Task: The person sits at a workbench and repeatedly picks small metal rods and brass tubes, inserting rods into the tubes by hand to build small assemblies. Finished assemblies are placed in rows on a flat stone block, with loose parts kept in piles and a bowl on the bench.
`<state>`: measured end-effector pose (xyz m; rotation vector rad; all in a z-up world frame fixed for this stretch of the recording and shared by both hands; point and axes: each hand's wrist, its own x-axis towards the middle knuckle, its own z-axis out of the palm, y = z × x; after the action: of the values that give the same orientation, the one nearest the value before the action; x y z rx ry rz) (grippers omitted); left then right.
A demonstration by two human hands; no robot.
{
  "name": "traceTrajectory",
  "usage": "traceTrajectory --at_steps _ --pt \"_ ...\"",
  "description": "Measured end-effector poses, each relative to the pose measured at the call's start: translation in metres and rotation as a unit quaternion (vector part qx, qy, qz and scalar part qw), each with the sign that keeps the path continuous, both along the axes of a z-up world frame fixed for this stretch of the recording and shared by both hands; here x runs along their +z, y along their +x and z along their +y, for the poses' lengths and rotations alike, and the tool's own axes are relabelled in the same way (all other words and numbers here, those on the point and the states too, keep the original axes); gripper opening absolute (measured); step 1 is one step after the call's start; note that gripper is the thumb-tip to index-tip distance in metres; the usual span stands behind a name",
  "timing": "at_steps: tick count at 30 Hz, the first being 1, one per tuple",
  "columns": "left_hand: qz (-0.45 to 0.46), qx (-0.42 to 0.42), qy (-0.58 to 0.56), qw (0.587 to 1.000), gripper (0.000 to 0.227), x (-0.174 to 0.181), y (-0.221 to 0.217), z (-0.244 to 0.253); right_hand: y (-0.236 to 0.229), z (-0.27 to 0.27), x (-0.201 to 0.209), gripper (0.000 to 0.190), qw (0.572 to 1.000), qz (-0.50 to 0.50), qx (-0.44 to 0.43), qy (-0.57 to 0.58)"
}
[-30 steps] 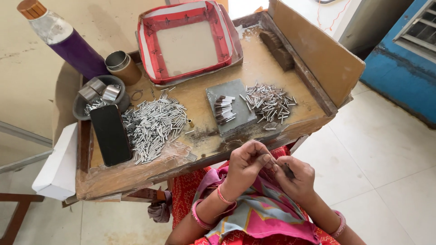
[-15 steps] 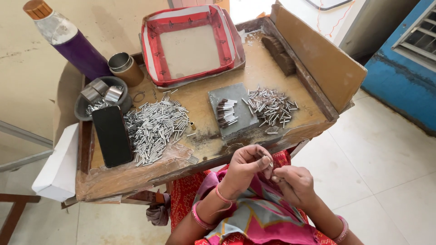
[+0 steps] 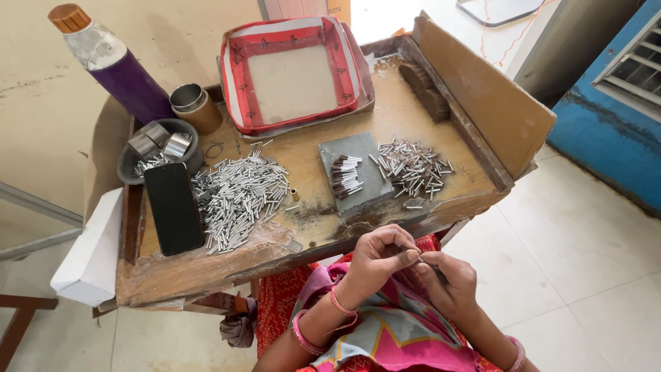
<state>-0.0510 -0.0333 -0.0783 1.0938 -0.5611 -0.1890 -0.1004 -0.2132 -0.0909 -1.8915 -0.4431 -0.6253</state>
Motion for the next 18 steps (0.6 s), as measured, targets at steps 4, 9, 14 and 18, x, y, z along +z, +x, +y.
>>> traceTrajectory --at_steps 4,9,14,18 --pt "0.054 -0.066 -0.036 0.996 0.005 0.0 -0.001 -0.001 0.001 -0.003 0.004 0.004 0.999 -0.019 0.017 -0.025" --pt "0.106 -0.114 -0.046 0.987 0.009 -0.001 -0.002 -0.003 0.003 -0.004 0.014 0.006 0.992 -0.033 0.112 -0.051" --pt "0.093 -0.084 -0.004 0.992 0.012 -0.01 0.001 -0.003 0.003 -0.001 0.005 0.006 0.986 -0.046 0.139 -0.08" --pt "0.106 -0.068 0.015 0.992 0.014 -0.013 0.002 -0.006 0.004 0.003 -0.004 0.006 0.987 -0.046 0.13 -0.079"
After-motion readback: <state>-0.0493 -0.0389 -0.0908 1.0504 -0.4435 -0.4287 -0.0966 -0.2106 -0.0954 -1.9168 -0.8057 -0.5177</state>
